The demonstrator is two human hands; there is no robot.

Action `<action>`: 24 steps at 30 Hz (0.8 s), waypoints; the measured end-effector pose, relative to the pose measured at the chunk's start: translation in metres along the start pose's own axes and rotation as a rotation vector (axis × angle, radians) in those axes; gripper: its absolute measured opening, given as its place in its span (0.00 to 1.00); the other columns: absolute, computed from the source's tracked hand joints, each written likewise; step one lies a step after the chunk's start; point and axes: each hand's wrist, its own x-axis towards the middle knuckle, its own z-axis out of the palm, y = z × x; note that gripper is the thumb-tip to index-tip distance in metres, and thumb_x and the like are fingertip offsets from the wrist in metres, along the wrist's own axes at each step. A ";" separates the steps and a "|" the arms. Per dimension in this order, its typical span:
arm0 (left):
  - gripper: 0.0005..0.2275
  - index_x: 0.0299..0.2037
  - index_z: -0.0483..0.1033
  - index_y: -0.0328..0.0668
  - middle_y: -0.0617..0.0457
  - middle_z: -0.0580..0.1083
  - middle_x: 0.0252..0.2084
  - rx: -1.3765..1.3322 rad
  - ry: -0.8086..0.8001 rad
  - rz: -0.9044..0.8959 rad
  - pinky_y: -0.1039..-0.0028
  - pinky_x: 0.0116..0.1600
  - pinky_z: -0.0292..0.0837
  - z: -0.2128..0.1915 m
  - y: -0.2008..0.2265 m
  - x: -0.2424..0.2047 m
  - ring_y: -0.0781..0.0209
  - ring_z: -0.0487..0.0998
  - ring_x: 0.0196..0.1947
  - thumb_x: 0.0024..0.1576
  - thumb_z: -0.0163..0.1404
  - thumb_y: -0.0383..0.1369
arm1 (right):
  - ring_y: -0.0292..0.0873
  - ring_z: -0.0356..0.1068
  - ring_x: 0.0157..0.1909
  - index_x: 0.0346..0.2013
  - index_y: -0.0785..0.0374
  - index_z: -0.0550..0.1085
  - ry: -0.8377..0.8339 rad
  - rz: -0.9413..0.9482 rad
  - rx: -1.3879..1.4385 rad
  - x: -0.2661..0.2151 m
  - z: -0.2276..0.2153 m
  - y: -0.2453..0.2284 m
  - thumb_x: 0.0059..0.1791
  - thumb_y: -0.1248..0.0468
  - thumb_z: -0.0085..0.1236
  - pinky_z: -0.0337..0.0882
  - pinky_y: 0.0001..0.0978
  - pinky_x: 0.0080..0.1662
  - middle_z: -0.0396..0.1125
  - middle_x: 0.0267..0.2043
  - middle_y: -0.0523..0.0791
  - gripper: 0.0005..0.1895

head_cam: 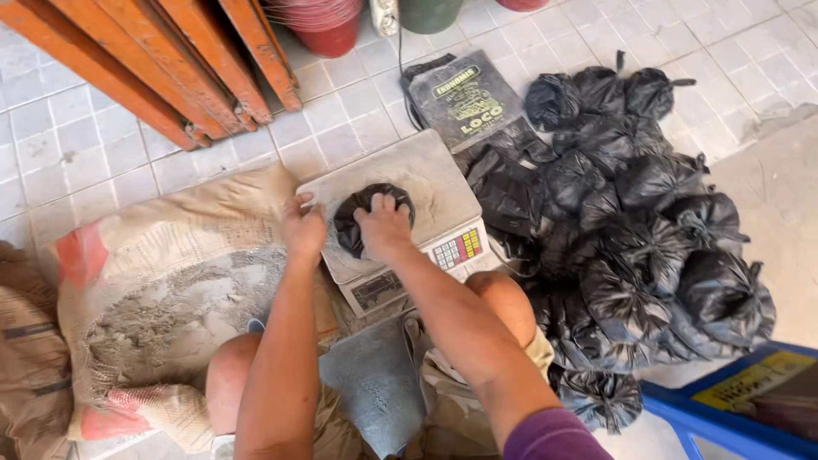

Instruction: The person scoops a gray powder from a large sack into a small black plastic bag using a metal cup. They place the bag on a digital scale to weigh it, then tie the bag closed and set it aside with other finished packages.

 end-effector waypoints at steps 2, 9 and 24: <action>0.10 0.43 0.69 0.41 0.48 0.69 0.30 0.071 -0.077 0.030 0.73 0.32 0.66 -0.020 -0.042 0.028 0.58 0.72 0.31 0.52 0.48 0.31 | 0.58 0.58 0.50 0.45 0.56 0.70 0.145 0.020 0.033 0.000 0.007 -0.011 0.39 0.60 0.53 0.60 0.50 0.47 0.59 0.43 0.55 0.20; 0.24 0.54 0.66 0.43 0.35 0.66 0.46 0.367 -0.316 -0.174 0.49 0.54 0.59 -0.021 -0.006 -0.040 0.43 0.65 0.52 0.45 0.55 0.34 | 0.56 0.71 0.41 0.34 0.59 0.74 0.205 0.185 0.515 0.002 -0.012 -0.002 0.35 0.63 0.47 0.72 0.45 0.40 0.70 0.36 0.52 0.15; 0.32 0.57 0.59 0.42 0.38 0.62 0.56 -0.184 -0.658 -0.410 0.45 0.54 0.58 0.085 0.083 -0.112 0.39 0.63 0.55 0.45 0.46 0.53 | 0.56 0.67 0.49 0.35 0.63 0.72 0.376 0.514 0.714 -0.137 -0.093 0.044 0.36 0.65 0.44 0.69 0.47 0.47 0.68 0.39 0.55 0.16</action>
